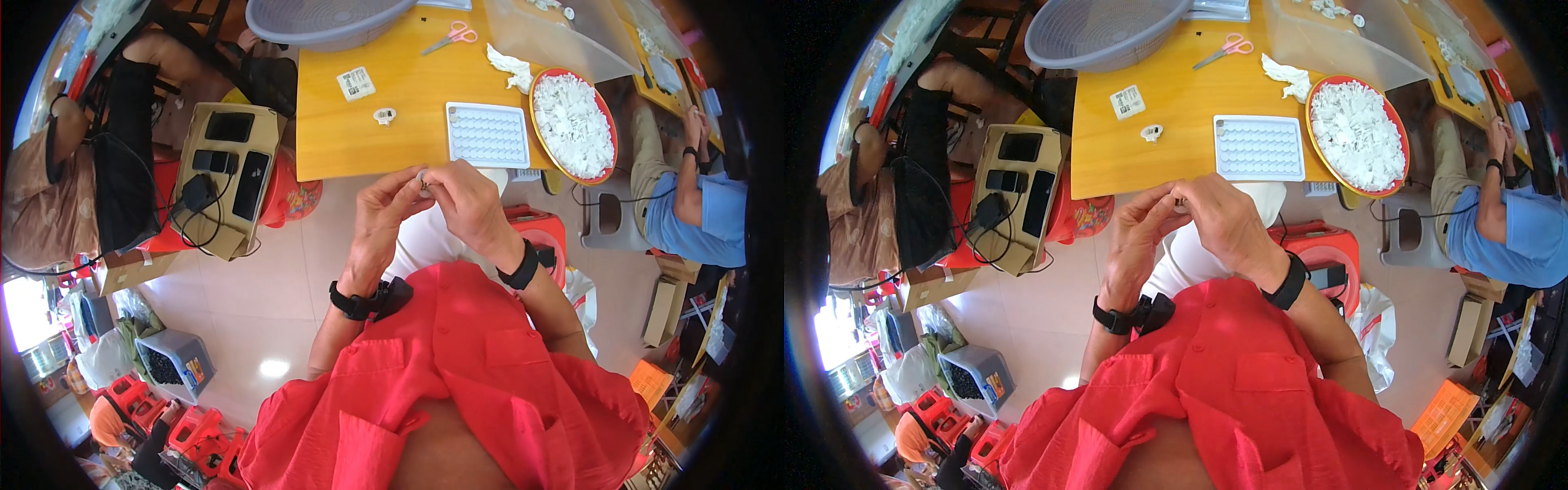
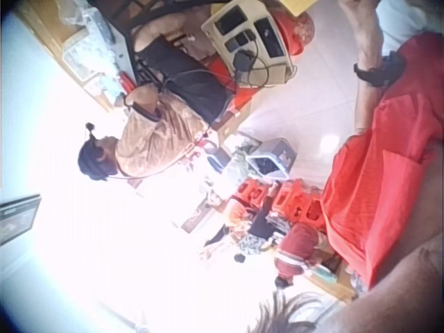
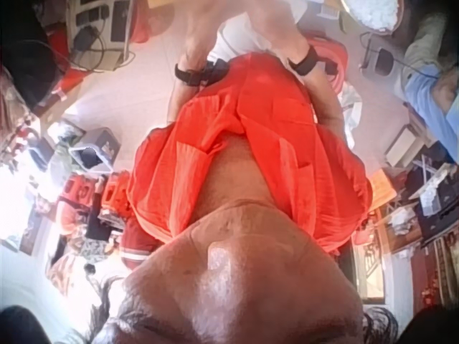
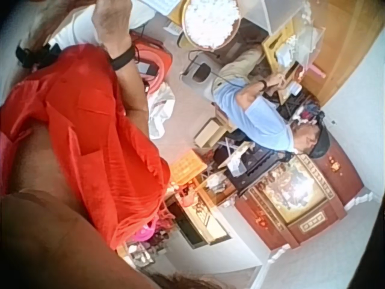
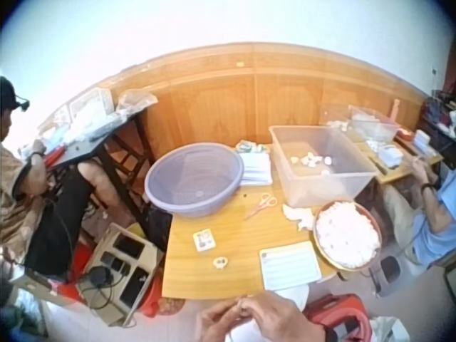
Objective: Assembling small white plastic components by inserting wires and small metal pieces.
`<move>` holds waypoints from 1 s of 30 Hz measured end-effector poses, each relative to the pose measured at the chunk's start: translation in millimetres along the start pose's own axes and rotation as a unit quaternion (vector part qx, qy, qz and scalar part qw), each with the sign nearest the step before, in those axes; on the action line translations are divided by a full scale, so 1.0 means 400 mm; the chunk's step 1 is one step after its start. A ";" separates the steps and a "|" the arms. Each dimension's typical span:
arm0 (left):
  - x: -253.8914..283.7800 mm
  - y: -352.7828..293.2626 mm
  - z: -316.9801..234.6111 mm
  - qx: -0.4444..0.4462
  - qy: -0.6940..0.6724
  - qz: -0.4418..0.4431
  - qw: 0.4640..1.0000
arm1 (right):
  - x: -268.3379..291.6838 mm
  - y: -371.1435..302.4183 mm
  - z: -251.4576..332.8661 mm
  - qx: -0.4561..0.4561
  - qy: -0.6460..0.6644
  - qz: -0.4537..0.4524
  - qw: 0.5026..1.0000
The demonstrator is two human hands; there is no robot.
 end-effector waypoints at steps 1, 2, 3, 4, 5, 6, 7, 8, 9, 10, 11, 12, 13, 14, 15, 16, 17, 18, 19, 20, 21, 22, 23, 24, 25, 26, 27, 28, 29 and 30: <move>0.000 -0.001 -0.001 -0.002 0.007 0.000 1.000 | 0.000 0.000 -0.004 -0.001 0.001 0.000 1.000; 0.001 -0.002 0.001 -0.001 0.007 0.000 1.000 | -0.001 0.000 -0.013 -0.027 0.029 0.001 0.999; 0.003 -0.003 0.001 -0.003 0.014 0.003 1.000 | -0.001 0.000 -0.021 -0.053 0.056 0.002 0.997; 0.003 -0.003 0.001 -0.005 0.021 0.007 1.000 | 0.002 0.000 -0.023 -0.054 0.057 0.002 0.997; 0.001 -0.003 0.000 -0.003 0.021 0.007 1.000 | 0.006 0.001 -0.025 -0.066 0.081 0.006 0.995; -0.003 -0.003 -0.003 -0.004 0.023 0.007 1.000 | 0.009 0.001 -0.027 -0.077 0.106 0.011 0.991; -0.005 -0.003 -0.005 -0.005 0.026 0.008 1.000 | 0.011 0.000 -0.028 -0.078 0.106 0.010 0.991; -0.005 -0.003 -0.003 -0.004 0.026 0.008 1.000 | 0.012 -0.001 -0.029 -0.080 0.110 0.011 0.991; -0.003 -0.002 0.002 -0.002 0.026 0.011 1.000 | 0.013 -0.002 -0.031 -0.082 0.113 0.012 0.990; -0.001 -0.002 0.005 -0.001 0.025 0.014 1.000 | 0.014 -0.003 -0.032 -0.083 0.113 0.012 0.990; -0.002 -0.002 0.005 0.000 0.026 0.014 1.000 | 0.014 -0.003 -0.035 -0.096 0.117 0.019 0.988; -0.004 0.000 0.004 0.003 0.023 0.015 1.000 | 0.014 -0.003 -0.038 -0.109 0.120 0.026 0.986; -0.006 0.001 0.003 0.005 0.021 0.016 1.000 | 0.013 -0.005 -0.042 -0.110 0.120 0.025 0.986; -0.008 0.002 0.004 0.006 0.021 0.017 1.000 | 0.009 -0.010 -0.052 -0.143 0.154 0.026 0.977; -0.008 0.001 0.006 0.005 0.023 0.021 1.000 | 0.005 -0.014 -0.059 -0.175 0.189 0.028 0.966; -0.008 0.001 0.007 0.004 0.024 0.024 0.999 | 0.006 -0.015 -0.057 -0.177 0.190 0.027 0.965; -0.008 0.000 0.007 0.005 0.025 0.024 0.999 | 0.007 -0.015 -0.057 -0.214 0.226 0.033 0.950; -0.012 0.000 0.006 0.001 0.028 0.032 0.999 | 0.008 -0.017 -0.059 -0.251 0.260 0.039 0.931; -0.016 -0.001 0.005 -0.004 0.030 0.041 0.999 | 0.010 -0.019 -0.061 -0.253 0.260 0.038 0.931; -0.018 -0.001 0.007 -0.002 0.031 0.042 0.999 | 0.010 -0.021 -0.067 -0.271 0.282 0.046 0.919; -0.019 0.000 0.009 -0.003 0.032 0.044 0.999 | 0.009 -0.024 -0.074 -0.289 0.304 0.054 0.906; -0.020 0.000 0.011 -0.003 0.034 0.046 0.998 | 0.011 -0.026 -0.079 -0.289 0.304 0.053 0.906; -0.018 0.000 0.014 -0.002 0.034 0.047 0.998 | 0.011 -0.029 -0.084 -0.299 0.326 0.058 0.895; -0.018 0.001 0.015 -0.005 0.042 0.052 0.998 | 0.012 -0.031 -0.087 -0.308 0.348 0.064 0.883; -0.017 0.000 0.016 -0.008 0.049 0.057 0.997 | 0.014 -0.030 -0.088 -0.309 0.349 0.064 0.883; -0.016 -0.001 0.017 -0.007 0.049 0.057 0.997 | 0.016 -0.029 -0.088 -0.321 0.351 0.075 0.876; -0.016 -0.001 0.019 -0.003 0.042 0.058 0.997 | 0.017 -0.028 -0.090 -0.333 0.353 0.086 0.870; -0.015 0.000 0.020 0.000 0.035 0.058 0.998 | 0.020 -0.026 -0.091 -0.334 0.353 0.086 0.870; -0.014 0.001 0.021 0.001 0.035 0.059 0.998 | 0.019 -0.027 -0.093 -0.355 0.387 0.095 0.846; -0.015 0.001 0.020 0.002 0.037 0.063 0.997 | 0.018 -0.029 -0.093 -0.375 0.420 0.103 0.820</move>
Point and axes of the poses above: each hand's wrist, its own y-axis towards the middle knuckle, its own x-axis out of the back of the hand, z = x × y, the point moved 3 cm from there along y, towards the middle knuckle, and after that the axes turned 5 degrees about -x, right-handed, at the moved point
